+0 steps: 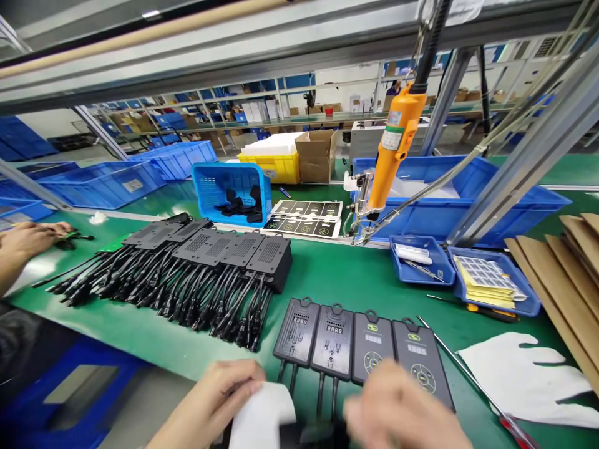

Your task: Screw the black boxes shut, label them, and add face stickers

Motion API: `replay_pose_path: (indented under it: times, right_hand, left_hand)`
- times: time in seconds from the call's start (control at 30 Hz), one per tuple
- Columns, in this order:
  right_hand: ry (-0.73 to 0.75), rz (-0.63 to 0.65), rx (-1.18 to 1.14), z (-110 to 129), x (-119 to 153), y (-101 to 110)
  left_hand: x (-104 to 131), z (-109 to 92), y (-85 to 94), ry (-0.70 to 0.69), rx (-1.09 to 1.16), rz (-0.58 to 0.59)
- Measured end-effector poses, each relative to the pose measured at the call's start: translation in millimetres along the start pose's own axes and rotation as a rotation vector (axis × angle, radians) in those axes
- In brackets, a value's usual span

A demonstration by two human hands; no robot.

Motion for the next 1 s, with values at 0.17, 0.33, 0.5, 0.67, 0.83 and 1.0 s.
replay_pose_path:
  times: [0.17,0.33,0.5,0.67,0.83,1.0]
  right_hand:
    - [-0.627,0.096,-0.333,-54,-23,-33]
    - [-0.85,0.221,-0.517,-91,-36,-61]
    - [-0.88,0.26,-0.449,-90,-34,-61]
    - [-0.898,0.248,-0.421,-92,-33,-61]
    - [-0.906,0.212,-0.417,-93,-35,-60]
    - [-0.898,0.212,-0.395,-92,-35,-59]
  left_hand:
    - [-10,5,-43.3,-0.089,-0.484,0.075]
    - [-17,11,-71.4,-0.109,-0.788,0.167]
    - [-16,12,-69.8,-0.158,-0.796,0.178]
    - [-15,9,-68.9,-0.177,-0.784,0.173]
    - [-15,9,-70.5,-0.196,-0.776,0.156]
    - [-15,10,-71.3,-0.202,-0.77,0.156]
Point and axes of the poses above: each hand's wrist, its own x-axis away from the middle knuckle, its own y-axis out of the back of the hand, z = x × y, the point moved 3 cm from there along -x, towards the middle knuckle, and after that the axes turned 13 degrees about -y, right-handed, at the moved point
